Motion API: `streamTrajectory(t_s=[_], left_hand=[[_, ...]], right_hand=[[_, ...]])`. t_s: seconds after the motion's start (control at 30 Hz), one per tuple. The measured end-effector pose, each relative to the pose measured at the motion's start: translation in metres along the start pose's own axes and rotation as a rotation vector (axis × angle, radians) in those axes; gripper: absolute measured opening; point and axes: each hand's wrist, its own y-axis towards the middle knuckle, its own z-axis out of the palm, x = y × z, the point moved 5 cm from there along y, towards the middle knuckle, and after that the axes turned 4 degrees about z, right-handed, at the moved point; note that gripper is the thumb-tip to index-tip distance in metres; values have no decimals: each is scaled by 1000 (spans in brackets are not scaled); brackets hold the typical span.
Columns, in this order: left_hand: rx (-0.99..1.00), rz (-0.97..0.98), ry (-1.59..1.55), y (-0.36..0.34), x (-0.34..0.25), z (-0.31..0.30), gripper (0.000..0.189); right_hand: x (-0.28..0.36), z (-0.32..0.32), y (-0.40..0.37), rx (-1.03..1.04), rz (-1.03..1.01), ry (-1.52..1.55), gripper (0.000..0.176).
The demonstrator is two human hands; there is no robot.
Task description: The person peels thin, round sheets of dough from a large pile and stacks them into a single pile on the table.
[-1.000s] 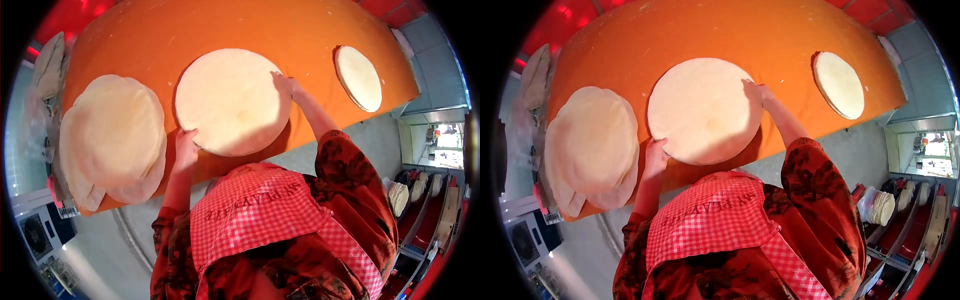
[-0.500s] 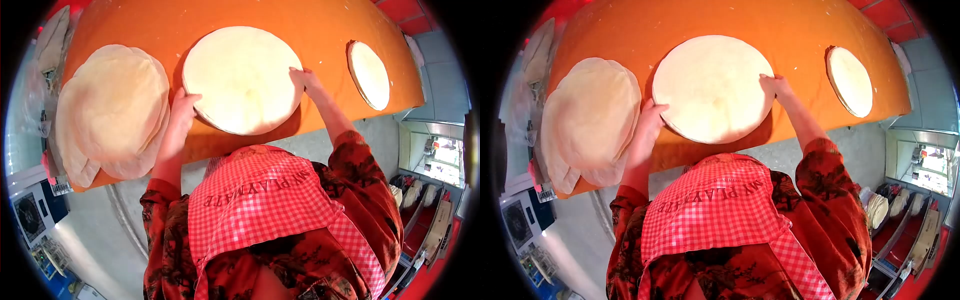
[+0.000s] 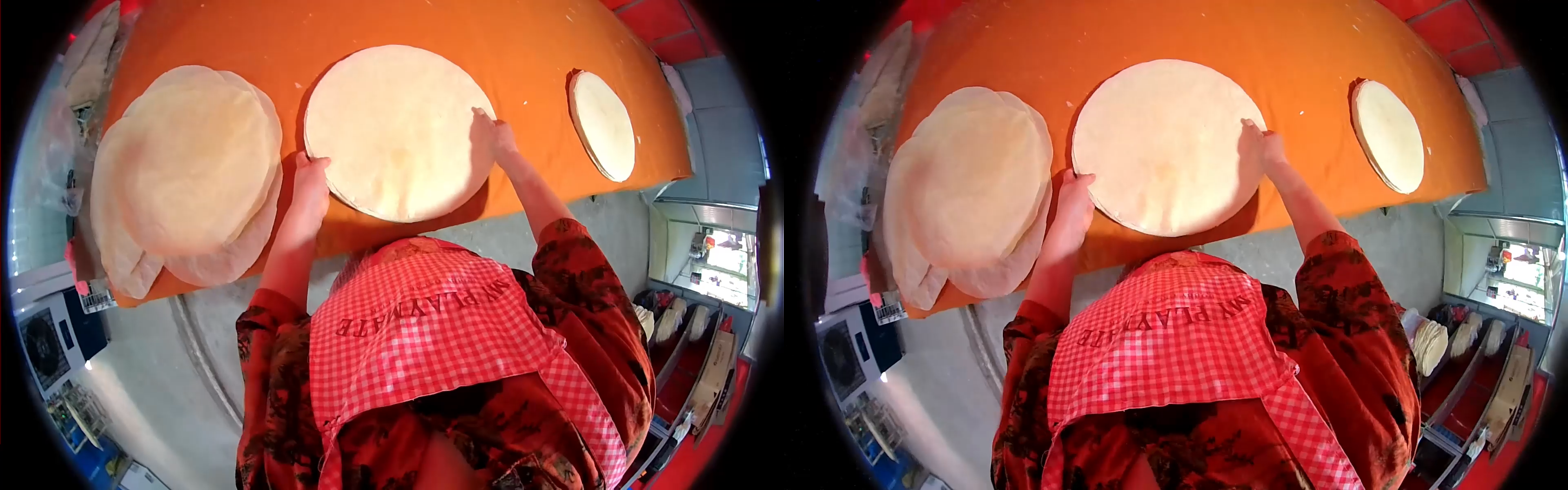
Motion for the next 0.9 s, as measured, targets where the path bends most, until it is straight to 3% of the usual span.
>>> streamTrajectory(t_s=[0.07,0.13,0.17,0.23,0.27,0.33,0.4,0.47,0.57,0.67,0.7,0.77,0.83,0.9], left_hand=[[3,3,-15,1,-2,1,34],[7,19,-39,3,0,-1,38],[-1,24,130,-3,-10,5,39],[-10,30,467,-12,-27,17,43],[34,56,465,0,-24,12,46],[102,100,463,15,-33,15,46],[35,45,273,13,-53,22,55],[132,-60,-145,21,-31,10,49],[193,-178,-185,-16,-8,8,40],[189,-125,-78,-25,-9,10,40],[164,-141,-67,-27,-6,10,39],[116,-148,-47,-23,-6,13,36],[86,-124,-16,-20,-2,7,36],[92,-65,13,-13,8,1,38]], right_hand=[[3,-1,-2,-22,7,-27,41],[8,4,-11,113,-56,256,41],[10,4,-18,176,-84,398,42],[13,-1,-21,127,14,180,41],[11,-4,-20,103,61,73,40],[6,-3,-21,71,32,199,43],[-13,0,-22,28,2,266,40],[-28,8,-32,-28,-53,285,30],[-36,20,-71,34,-21,585,34],[23,11,-87,442,13,745,40],[18,-4,-56,351,105,551,48],[7,-4,21,106,-106,65,47],[6,1,26,-85,-161,-266,48],[0,1,19,-225,-76,-451,51]])
